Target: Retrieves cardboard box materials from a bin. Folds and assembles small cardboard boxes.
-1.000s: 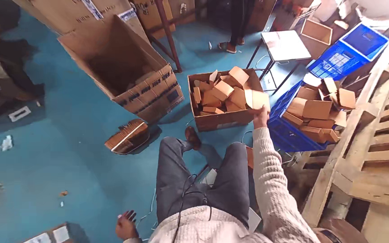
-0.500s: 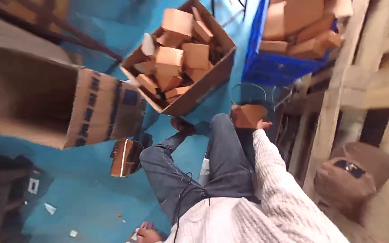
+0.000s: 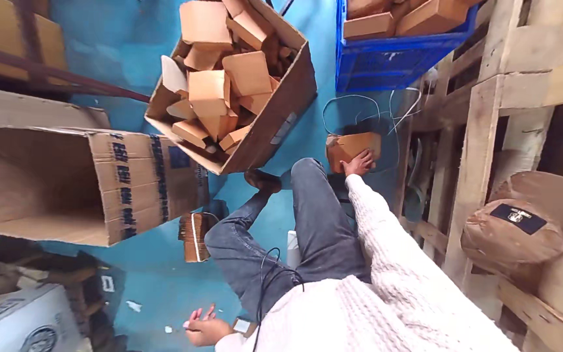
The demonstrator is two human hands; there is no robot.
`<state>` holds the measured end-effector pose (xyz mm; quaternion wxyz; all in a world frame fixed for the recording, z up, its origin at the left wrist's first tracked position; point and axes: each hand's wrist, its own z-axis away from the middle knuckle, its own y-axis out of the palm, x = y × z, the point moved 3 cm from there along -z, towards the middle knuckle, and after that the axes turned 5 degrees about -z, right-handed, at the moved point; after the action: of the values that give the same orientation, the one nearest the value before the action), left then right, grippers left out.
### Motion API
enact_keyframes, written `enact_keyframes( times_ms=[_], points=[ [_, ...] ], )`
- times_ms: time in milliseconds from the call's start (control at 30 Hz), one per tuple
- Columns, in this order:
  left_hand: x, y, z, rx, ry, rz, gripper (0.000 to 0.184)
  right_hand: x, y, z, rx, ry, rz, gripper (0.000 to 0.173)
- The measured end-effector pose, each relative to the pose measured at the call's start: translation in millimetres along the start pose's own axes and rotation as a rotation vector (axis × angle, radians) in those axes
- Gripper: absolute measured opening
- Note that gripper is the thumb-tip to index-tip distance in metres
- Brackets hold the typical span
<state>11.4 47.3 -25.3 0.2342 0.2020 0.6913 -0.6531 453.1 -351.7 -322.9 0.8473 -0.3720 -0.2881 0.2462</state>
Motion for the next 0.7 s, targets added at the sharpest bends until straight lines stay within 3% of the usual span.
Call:
enact_keyframes(
  times_ms=[233,367,500,600,700],
  points=[
    [-18,-9,9,-0.038,0.114,-0.024,0.049,6,-3,7,-0.064,-0.011,0.078,0.122],
    [-35,-1,11,-0.007,0.212,-0.033,0.047,12,-25,16,-0.083,-0.012,-0.001,0.096],
    [-62,0,19,0.027,0.331,-0.002,0.043,18,-60,26,-0.009,-0.034,-0.284,0.067],
    [-89,-7,21,0.089,0.419,0.174,0.041,28,-101,51,-0.120,-0.130,-0.639,0.060],
    [-121,3,34,0.384,0.495,0.405,0.050,59,-151,127,-0.112,-0.217,-0.944,0.059]
  ],
)
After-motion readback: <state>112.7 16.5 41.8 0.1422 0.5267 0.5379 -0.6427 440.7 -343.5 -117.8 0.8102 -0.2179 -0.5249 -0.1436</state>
